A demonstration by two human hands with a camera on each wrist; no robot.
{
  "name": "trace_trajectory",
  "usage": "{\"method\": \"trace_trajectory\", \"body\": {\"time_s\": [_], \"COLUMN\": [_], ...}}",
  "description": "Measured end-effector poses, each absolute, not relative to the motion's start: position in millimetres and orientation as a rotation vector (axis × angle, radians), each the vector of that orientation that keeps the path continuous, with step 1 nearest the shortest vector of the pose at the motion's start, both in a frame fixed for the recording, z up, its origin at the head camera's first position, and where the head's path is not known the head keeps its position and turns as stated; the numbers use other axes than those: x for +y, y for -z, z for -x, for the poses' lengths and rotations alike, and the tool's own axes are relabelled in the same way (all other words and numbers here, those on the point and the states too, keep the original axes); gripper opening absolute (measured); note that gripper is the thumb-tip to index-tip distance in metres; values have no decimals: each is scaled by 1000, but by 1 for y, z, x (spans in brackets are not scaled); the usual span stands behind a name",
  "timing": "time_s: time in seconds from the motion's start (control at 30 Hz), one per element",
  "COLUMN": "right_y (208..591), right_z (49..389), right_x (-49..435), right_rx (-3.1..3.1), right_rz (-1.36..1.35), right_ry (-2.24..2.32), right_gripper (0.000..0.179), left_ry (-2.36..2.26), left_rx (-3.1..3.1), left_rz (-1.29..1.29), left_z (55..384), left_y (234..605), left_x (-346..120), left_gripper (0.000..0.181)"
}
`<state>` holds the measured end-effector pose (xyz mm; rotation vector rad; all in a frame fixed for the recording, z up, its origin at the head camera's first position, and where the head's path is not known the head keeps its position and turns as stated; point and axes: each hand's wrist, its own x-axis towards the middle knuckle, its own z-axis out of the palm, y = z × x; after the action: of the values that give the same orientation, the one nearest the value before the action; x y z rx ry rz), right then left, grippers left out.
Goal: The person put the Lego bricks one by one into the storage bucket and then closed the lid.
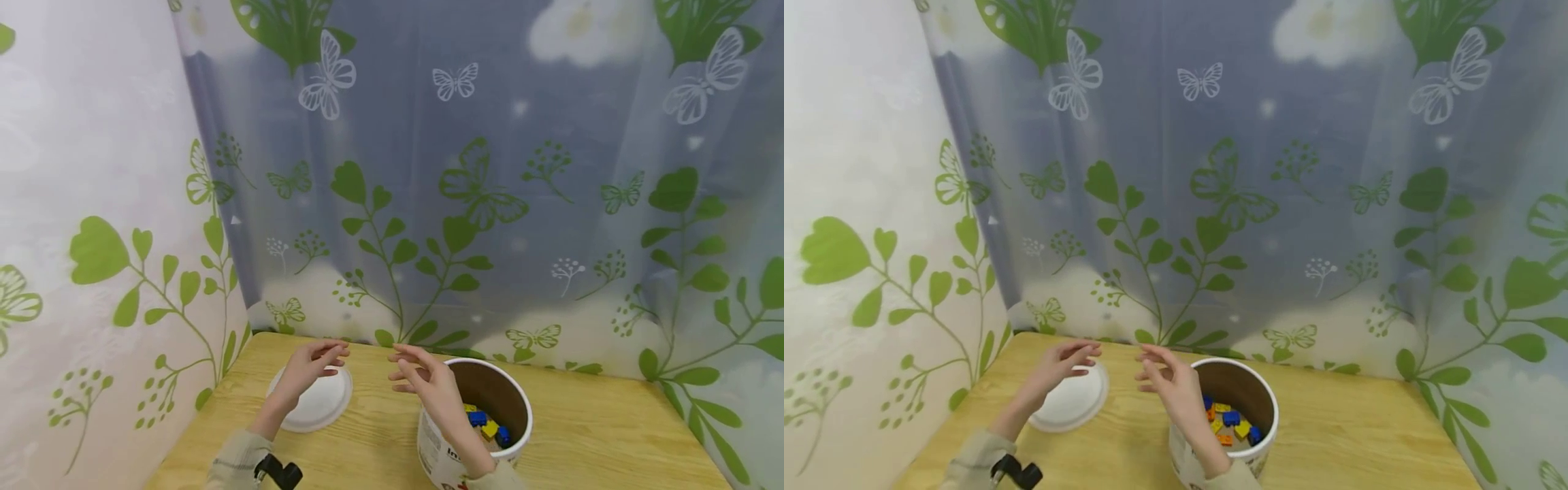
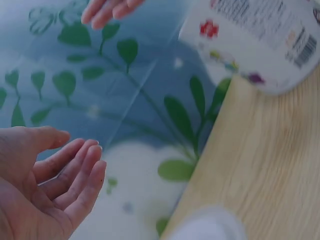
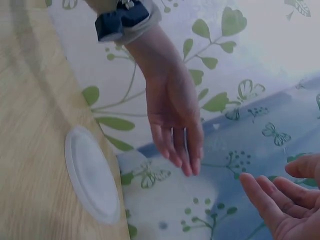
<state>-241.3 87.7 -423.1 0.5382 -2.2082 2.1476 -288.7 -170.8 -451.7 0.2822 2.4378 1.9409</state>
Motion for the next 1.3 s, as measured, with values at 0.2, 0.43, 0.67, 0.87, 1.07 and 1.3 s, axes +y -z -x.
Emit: {"method": "trace_trajectory", "body": {"time_s": [0.2,0.43,0.67,0.87,1.07,1.3], "right_y": [432,466,502,527,543,552], "right_z": [242,249,257,268,276,279], "right_x": [57,32,22,21,22,24], "right_rx": [-2152,-2210,-2320,-2328,-2295,-2283], "right_rz": [-618,-622,-466,-336,-184,-65], "right_ry": [-2227,-2242,-2230,-2289,-2429,-2552], "right_gripper": [38,36,36,40,46,48], "left_ry": [-1944,-1887,-1730,-1506,-1386,-1351], "left_rx": [2520,2678,2843,2968,2982,3011], "left_rz": [-122,229,407,399,371,367], "left_z": [300,307,312,315,315,317], "left_y": [475,509,531,538,544,554], "left_x": [-209,-249,-273,-282,-283,-285], "left_gripper": [39,34,32,31,28,25]}}
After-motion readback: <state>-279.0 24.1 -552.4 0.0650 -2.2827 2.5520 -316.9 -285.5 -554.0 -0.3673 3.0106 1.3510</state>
